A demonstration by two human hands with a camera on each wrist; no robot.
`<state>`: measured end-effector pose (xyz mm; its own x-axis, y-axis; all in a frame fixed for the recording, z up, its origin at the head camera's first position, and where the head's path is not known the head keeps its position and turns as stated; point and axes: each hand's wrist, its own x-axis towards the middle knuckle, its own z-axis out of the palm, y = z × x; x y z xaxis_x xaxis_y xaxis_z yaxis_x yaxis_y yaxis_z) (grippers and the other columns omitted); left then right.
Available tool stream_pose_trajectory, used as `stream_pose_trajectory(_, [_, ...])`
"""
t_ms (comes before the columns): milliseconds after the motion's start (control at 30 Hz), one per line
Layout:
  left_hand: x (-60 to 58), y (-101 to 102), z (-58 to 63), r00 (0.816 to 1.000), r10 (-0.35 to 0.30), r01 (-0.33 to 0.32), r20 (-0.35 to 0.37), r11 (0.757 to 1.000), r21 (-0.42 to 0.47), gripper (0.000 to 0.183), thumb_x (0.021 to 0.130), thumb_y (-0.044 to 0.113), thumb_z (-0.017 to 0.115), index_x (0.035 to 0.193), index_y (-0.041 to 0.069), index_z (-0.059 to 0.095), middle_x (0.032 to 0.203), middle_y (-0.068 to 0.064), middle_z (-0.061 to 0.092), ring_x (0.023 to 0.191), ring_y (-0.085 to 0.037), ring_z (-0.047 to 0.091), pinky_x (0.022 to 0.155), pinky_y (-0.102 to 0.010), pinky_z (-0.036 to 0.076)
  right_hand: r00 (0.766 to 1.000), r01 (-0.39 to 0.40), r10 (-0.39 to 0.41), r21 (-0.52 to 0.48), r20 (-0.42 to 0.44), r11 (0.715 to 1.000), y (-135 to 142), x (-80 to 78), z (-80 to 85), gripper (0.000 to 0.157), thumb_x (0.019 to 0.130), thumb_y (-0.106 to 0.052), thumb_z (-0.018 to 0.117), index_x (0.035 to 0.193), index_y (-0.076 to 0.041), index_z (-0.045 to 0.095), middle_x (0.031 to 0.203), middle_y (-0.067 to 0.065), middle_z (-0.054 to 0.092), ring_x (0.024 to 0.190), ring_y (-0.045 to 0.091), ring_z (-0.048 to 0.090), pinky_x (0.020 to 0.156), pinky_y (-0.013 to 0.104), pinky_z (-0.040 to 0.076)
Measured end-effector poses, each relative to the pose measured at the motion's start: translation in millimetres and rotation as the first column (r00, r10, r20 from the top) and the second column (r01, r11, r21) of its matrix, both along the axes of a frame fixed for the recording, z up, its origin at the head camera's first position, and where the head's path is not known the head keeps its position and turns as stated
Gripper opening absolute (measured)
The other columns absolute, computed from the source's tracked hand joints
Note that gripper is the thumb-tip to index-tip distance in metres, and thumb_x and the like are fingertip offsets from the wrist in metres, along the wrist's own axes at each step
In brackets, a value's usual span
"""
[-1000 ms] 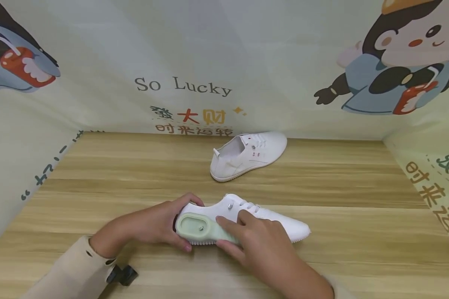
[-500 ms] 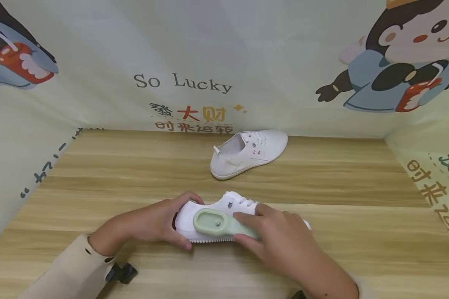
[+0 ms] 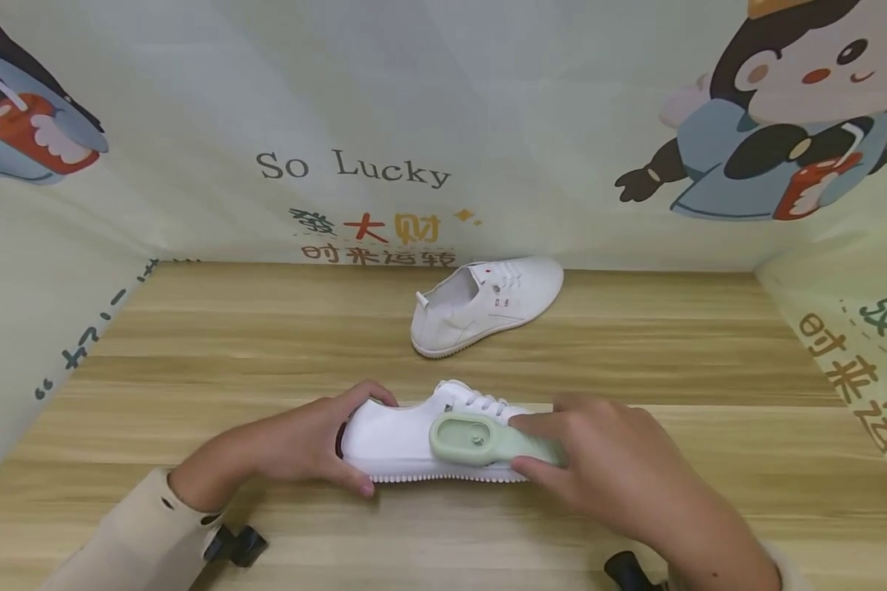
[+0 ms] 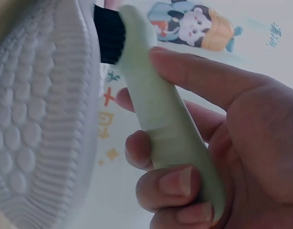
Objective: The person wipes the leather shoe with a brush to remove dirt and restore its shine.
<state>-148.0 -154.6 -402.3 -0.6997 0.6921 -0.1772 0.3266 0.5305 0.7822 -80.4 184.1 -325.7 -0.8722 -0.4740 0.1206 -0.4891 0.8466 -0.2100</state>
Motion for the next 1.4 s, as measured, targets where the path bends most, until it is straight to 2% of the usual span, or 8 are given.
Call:
stream_pose_trajectory(300, [-1.5, 1.0, 1.9, 1.000, 0.002, -0.002, 0.004, 1.000, -0.007, 0.084, 0.069, 0.041, 0.091, 0.135, 0.027, 0.040, 0.119, 0.000, 0.061, 0.102, -0.014, 0.059, 0.092, -0.032, 0.046, 0.999, 0.025, -0.025, 0.005, 0.045, 1.000, 15.7, 0.2, 5.9, 0.038, 0.083, -0.052, 0.076, 0.116, -0.032, 0.075, 0.093, -0.010, 0.069, 0.067, 0.000, 0.048, 0.058, 0.025, 0.041])
stream_pose_trajectory(467, [-3.2, 1.1, 4.3, 1.000, 0.004, -0.004, -0.001, 1.000, -0.010, 0.085, 0.068, 0.040, 0.092, 0.135, 0.028, 0.040, 0.120, 0.001, 0.061, 0.101, -0.014, 0.059, 0.092, -0.032, 0.046, 0.997, -0.016, 0.019, -0.048, 0.070, 0.999, 8.5, 0.1, 3.9, 0.035, 0.086, -0.050, 0.073, 0.117, -0.034, 0.074, 0.080, -0.018, 0.058, 0.060, -0.003, 0.040, 0.054, 0.021, 0.037])
stream_pose_trajectory(633, [-3.5, 3.0, 4.8, 1.000, -0.009, 0.009, 0.009, 1.000, 0.002, 0.084, 0.068, 0.038, 0.092, 0.134, 0.026, 0.041, 0.117, 0.000, 0.061, 0.099, -0.014, 0.059, 0.090, -0.031, 0.046, 0.995, -0.045, 0.053, -0.096, 0.079, 0.994, -3.5, 1.2, -2.0, 0.034, 0.088, -0.045, 0.074, 0.118, -0.031, 0.074, 0.076, -0.018, 0.052, 0.057, -0.004, 0.036, 0.053, 0.019, 0.036])
stream_pose_trajectory(800, [-2.4, 2.8, 4.1, 1.000, -0.008, 0.008, -0.010, 1.000, -0.006, 0.084, 0.068, 0.039, 0.092, 0.134, 0.026, 0.041, 0.118, 0.001, 0.061, 0.098, -0.014, 0.060, 0.089, -0.030, 0.047, 0.996, -0.084, 0.086, -0.107, 0.017, 0.991, -15.0, 1.4, -10.4, 0.034, 0.087, -0.042, 0.075, 0.118, -0.029, 0.074, 0.080, -0.016, 0.056, 0.060, -0.004, 0.039, 0.056, 0.019, 0.037])
stream_pose_trajectory(1067, [-0.1, 0.5, 0.2, 1.000, -0.012, 0.012, -0.010, 1.000, 0.006, 0.085, 0.069, 0.039, 0.092, 0.135, 0.025, 0.041, 0.122, 0.002, 0.060, 0.104, -0.013, 0.059, 0.092, -0.029, 0.047, 0.994, -0.085, 0.078, -0.088, -0.076, 0.992, -36.4, 7.3, -23.8, 0.035, 0.087, -0.043, 0.075, 0.120, -0.030, 0.073, 0.078, -0.014, 0.054, 0.056, -0.003, 0.035, 0.052, 0.017, 0.034])
stream_pose_trajectory(1233, [-0.3, -0.2, -0.4, 1.000, 0.009, -0.009, -0.010, 1.000, 0.002, 0.086, 0.067, 0.038, 0.093, 0.135, 0.028, 0.041, 0.120, 0.007, 0.061, 0.105, -0.011, 0.060, 0.093, -0.030, 0.047, 0.984, -0.081, 0.067, -0.081, -0.165, 0.993, -45.9, 9.7, -30.4, 0.038, 0.084, -0.044, 0.077, 0.120, -0.032, 0.073, 0.081, -0.014, 0.056, 0.058, -0.003, 0.038, 0.052, 0.018, 0.034])
stream_pose_trajectory(1400, [0.0, -0.5, -1.6, 1.000, -0.017, 0.018, -0.022, 1.000, 0.018, 0.084, 0.068, 0.039, 0.092, 0.134, 0.026, 0.041, 0.121, 0.005, 0.061, 0.106, -0.011, 0.060, 0.094, -0.029, 0.047, 0.971, -0.094, 0.076, -0.070, -0.228, 0.993, -51.4, 11.4, -36.0, 0.039, 0.084, -0.047, 0.076, 0.120, -0.033, 0.073, 0.082, -0.014, 0.055, 0.056, -0.004, 0.037, 0.050, 0.018, 0.032])
